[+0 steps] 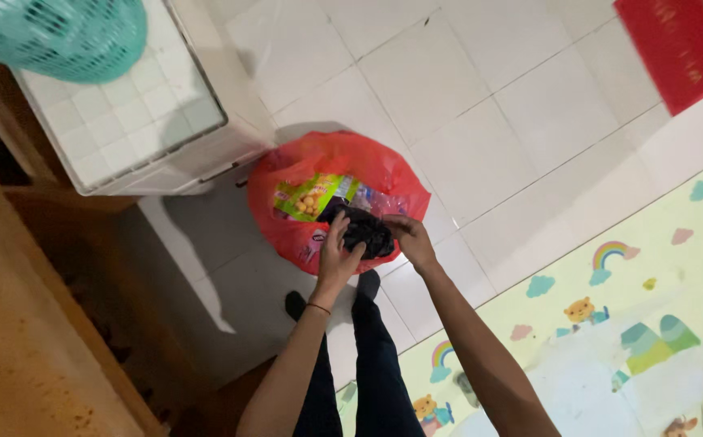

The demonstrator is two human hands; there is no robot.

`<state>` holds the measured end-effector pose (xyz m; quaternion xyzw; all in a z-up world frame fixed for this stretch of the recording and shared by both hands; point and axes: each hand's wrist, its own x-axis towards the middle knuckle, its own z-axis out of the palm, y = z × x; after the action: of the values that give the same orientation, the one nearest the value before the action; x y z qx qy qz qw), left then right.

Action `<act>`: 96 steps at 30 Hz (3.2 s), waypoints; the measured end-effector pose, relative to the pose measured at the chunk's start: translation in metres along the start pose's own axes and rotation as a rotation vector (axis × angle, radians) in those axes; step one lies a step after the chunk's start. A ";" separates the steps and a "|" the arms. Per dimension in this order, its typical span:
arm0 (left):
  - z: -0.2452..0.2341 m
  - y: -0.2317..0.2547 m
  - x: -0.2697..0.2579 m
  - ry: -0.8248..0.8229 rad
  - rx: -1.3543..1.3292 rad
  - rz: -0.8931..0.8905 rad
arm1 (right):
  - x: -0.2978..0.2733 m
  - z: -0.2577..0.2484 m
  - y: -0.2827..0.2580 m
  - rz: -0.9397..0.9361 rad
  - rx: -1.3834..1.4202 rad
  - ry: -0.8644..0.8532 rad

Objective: The person removes various packaged items from a red plastic bag and places them into different colored baskets. Items include snack packets, a plastic cup, and a water bottle. The person handles each item individually and deposits it into a basket.

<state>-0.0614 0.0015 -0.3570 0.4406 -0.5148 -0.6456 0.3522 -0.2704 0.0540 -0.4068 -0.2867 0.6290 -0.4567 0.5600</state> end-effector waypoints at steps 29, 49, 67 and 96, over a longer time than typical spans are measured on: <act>0.041 -0.253 -0.019 -0.287 0.545 -0.294 | 0.189 -0.005 0.298 0.085 -0.730 0.135; 0.022 -0.184 -0.039 0.004 0.518 -0.119 | -0.007 -0.007 0.103 -0.031 0.130 0.398; 0.012 0.221 -0.048 -0.170 0.259 0.493 | -0.187 0.042 -0.194 -0.215 0.348 0.403; -0.037 0.400 -0.061 -0.283 0.024 0.605 | -0.216 0.123 -0.361 -0.749 -0.007 0.173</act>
<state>-0.0043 -0.0453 0.0422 0.1776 -0.6737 -0.5604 0.4478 -0.1612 0.0604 0.0180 -0.4589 0.5274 -0.6500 0.2980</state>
